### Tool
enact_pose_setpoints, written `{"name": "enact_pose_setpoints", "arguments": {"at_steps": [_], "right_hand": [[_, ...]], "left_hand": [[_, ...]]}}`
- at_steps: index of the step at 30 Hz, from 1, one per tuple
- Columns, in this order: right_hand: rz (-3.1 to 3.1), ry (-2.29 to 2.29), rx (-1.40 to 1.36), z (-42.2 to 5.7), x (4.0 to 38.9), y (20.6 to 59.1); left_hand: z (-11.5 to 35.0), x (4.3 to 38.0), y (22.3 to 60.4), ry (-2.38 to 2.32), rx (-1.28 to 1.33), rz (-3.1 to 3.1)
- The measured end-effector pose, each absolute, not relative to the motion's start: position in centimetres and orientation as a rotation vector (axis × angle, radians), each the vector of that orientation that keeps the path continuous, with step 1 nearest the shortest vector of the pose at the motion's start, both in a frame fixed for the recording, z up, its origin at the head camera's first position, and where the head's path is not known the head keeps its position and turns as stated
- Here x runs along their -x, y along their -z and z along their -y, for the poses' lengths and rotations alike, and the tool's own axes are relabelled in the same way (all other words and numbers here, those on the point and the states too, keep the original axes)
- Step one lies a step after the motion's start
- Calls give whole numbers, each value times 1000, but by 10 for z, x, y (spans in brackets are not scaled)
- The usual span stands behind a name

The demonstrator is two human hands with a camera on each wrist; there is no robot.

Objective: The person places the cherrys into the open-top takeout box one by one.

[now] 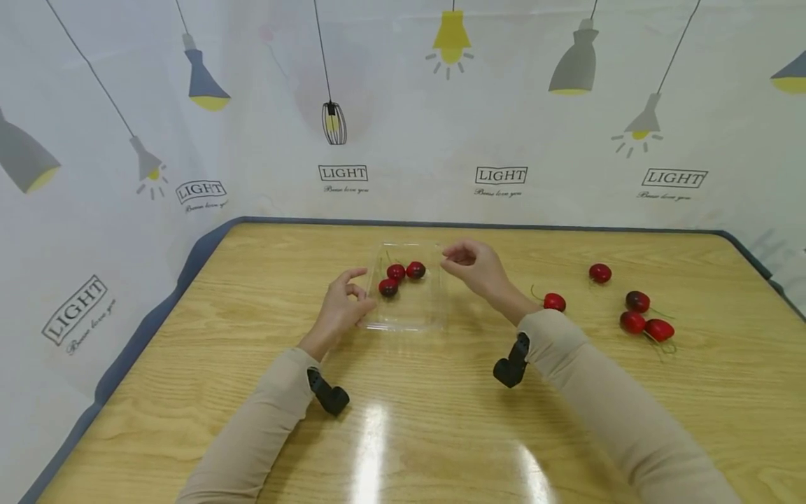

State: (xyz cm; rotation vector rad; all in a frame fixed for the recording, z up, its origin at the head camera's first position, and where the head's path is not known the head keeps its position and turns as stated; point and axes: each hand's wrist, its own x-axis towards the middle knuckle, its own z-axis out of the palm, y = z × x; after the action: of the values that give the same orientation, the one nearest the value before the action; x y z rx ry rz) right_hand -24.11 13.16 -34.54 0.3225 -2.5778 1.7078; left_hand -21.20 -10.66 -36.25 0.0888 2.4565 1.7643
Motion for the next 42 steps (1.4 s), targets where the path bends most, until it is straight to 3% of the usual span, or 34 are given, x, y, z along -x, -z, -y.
{"name": "enact_pose_setpoints", "arguments": {"at_steps": [6,14,42], "right_hand": [[2586,-1703,-317,-140,237,346],[2598,-1683,-320,-152,232,346],[2630,-1599,-438,-193,196,350]], "left_hand": [[102,200,345,-1755,-99,-2469],[109,218,373,-1765,-98,-2479],[109,219,375,-1747,-94,-2489]]}}
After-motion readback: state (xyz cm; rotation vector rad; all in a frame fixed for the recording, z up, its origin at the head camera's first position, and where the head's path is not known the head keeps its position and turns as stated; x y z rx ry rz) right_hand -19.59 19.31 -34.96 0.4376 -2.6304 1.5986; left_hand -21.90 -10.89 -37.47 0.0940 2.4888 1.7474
